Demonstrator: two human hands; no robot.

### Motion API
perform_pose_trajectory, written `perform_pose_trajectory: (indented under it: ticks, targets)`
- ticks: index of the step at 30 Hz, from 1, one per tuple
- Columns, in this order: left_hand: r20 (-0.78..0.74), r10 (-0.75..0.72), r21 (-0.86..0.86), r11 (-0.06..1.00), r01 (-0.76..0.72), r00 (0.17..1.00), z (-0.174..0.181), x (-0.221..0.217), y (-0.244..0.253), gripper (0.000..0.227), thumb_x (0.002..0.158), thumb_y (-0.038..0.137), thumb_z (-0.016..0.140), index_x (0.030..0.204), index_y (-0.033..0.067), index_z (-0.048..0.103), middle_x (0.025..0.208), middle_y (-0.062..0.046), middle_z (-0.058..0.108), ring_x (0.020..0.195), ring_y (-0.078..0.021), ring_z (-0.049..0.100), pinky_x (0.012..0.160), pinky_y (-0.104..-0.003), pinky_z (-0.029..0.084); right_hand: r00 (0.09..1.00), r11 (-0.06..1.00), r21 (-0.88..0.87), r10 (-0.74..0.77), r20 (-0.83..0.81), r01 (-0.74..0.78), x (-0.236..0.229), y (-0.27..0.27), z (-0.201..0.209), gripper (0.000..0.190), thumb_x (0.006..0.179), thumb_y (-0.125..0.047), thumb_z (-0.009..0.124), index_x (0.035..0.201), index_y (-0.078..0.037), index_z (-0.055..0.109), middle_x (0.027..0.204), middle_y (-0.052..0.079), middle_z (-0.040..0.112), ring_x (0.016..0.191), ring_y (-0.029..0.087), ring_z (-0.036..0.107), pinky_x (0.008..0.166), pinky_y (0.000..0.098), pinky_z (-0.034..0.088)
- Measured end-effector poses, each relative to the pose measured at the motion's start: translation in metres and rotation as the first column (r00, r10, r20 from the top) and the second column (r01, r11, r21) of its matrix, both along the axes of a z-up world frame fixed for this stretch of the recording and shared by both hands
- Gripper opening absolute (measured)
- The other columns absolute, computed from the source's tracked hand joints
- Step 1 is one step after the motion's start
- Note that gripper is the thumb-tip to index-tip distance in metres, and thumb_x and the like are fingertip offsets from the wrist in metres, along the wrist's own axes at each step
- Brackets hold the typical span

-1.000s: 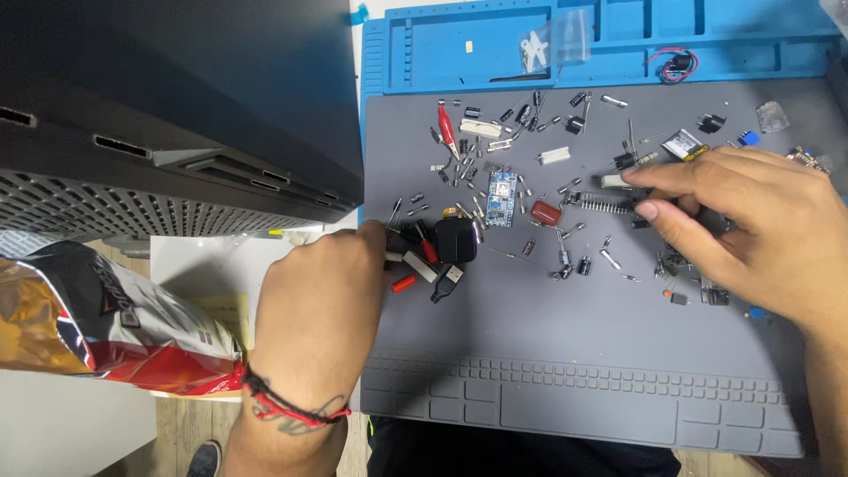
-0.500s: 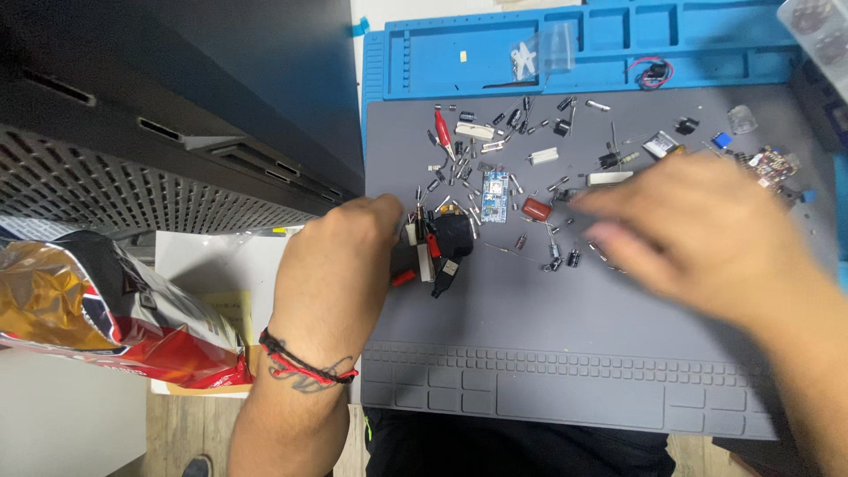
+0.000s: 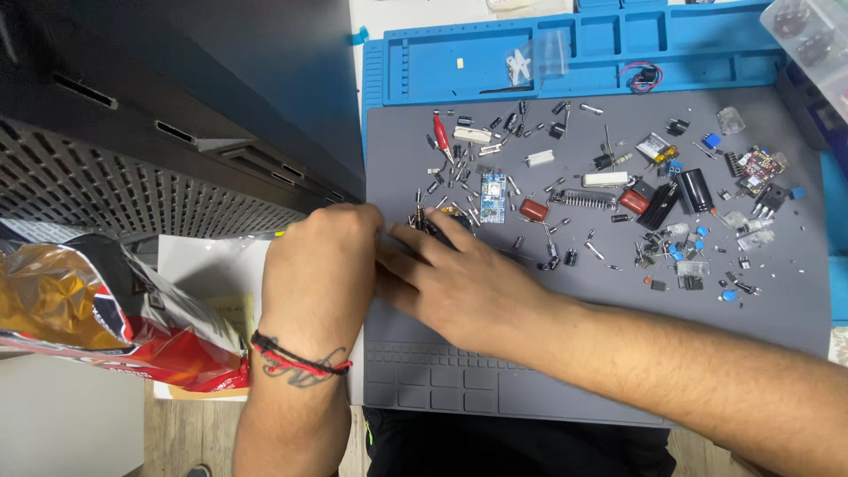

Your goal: The person sorts a variety of loose electronic components, including capacitors, resistors, and integrated circuits, from a gray mat into a clear plastic organizer box. The person picks up individual items and places them into the compartments of the box.

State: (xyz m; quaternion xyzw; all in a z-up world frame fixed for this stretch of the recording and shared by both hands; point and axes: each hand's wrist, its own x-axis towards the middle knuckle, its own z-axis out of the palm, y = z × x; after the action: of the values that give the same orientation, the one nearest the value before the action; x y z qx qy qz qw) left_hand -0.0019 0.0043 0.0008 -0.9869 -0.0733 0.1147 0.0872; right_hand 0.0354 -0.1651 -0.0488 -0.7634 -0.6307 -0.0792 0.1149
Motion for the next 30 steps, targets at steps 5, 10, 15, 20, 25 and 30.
perform_pose_trajectory:
  ticks: [5, 10, 15, 20, 25, 30]
  targets:
    - [0.058, -0.097, -0.117, 0.988, 0.104, 0.994, 0.004, 0.002, -0.007, 0.018, 0.081, 0.007, 0.066, 0.091, 0.0194, 0.058, 0.086, -0.006, 0.067, 0.066, -0.0406, 0.070, 0.051, -0.053, 0.055, 0.992, 0.995, 0.028, -0.096, 0.086, 0.094, 0.005, -0.006, -0.001, 0.039, 0.093, -0.018, 0.056, 0.130, -0.021, 0.067, 0.139, 0.006, 0.062, 0.131, 0.031, 0.051, 0.111, 0.0516, 0.040]
    - [0.174, -0.245, -0.135, 0.954, 0.269, 0.954, -0.001, 0.006, -0.009, 0.015, 0.087, 0.017, 0.067, 0.100, 0.0204, 0.061, 0.087, -0.004, 0.062, 0.062, -0.0349, 0.068, 0.046, -0.050, 0.052, 0.963, 0.980, 0.105, -0.187, 0.193, 0.169, 0.021, -0.019, 0.017, 0.028, 0.097, -0.011, 0.051, 0.118, -0.012, 0.069, 0.119, 0.010, 0.066, 0.116, 0.028, 0.058, 0.096, 0.0398, 0.048]
    - [0.155, -0.196, -0.250, 0.941, 0.230, 0.968, 0.009, 0.006, -0.016, 0.009, 0.090, 0.024, 0.065, 0.095, 0.0200, 0.058, 0.087, -0.006, 0.063, 0.069, -0.0389, 0.067, 0.049, -0.056, 0.049, 0.972, 0.979, -0.073, -0.178, 0.151, 0.191, 0.031, -0.055, 0.009, 0.059, 0.100, -0.052, 0.052, 0.142, -0.012, 0.058, 0.148, 0.009, 0.058, 0.142, 0.028, 0.048, 0.119, 0.0466, 0.035]
    - [-0.228, -0.029, -0.261, 0.965, -0.033, 0.973, 0.019, -0.003, -0.018, 0.034, 0.086, 0.048, 0.074, 0.096, 0.0194, 0.058, 0.094, -0.005, 0.070, 0.083, -0.0390, 0.068, 0.062, -0.055, 0.050, 0.970, 0.970, -0.012, -0.244, -0.004, 0.244, 0.041, -0.089, 0.024, 0.062, 0.095, -0.054, 0.061, 0.140, -0.011, 0.062, 0.142, 0.009, 0.062, 0.135, 0.028, 0.055, 0.118, 0.0479, 0.037]
    - [-0.256, -0.047, -0.248, 0.968, -0.018, 0.965, 0.015, -0.003, -0.019, 0.012, 0.088, 0.034, 0.070, 0.092, 0.0229, 0.068, 0.082, -0.007, 0.071, 0.076, -0.0385, 0.068, 0.059, -0.052, 0.050, 0.994, 0.994, 0.010, -0.111, -0.015, 0.111, 0.041, -0.090, 0.016, 0.059, 0.096, -0.048, 0.061, 0.146, -0.016, 0.057, 0.148, 0.010, 0.057, 0.140, 0.027, 0.052, 0.118, 0.0499, 0.035]
    - [0.045, -0.116, -0.169, 0.978, 0.122, 0.992, 0.008, 0.006, -0.022, 0.024, 0.103, 0.032, 0.058, 0.082, 0.0208, 0.058, 0.077, -0.006, 0.066, 0.061, -0.0384, 0.066, 0.046, -0.053, 0.046, 1.000, 0.997, 0.071, 0.000, -0.026, 0.002, 0.035, -0.080, 0.024, 0.040, 0.098, -0.030, 0.066, 0.134, -0.013, 0.062, 0.144, 0.009, 0.060, 0.136, 0.027, 0.054, 0.115, 0.0518, 0.038]
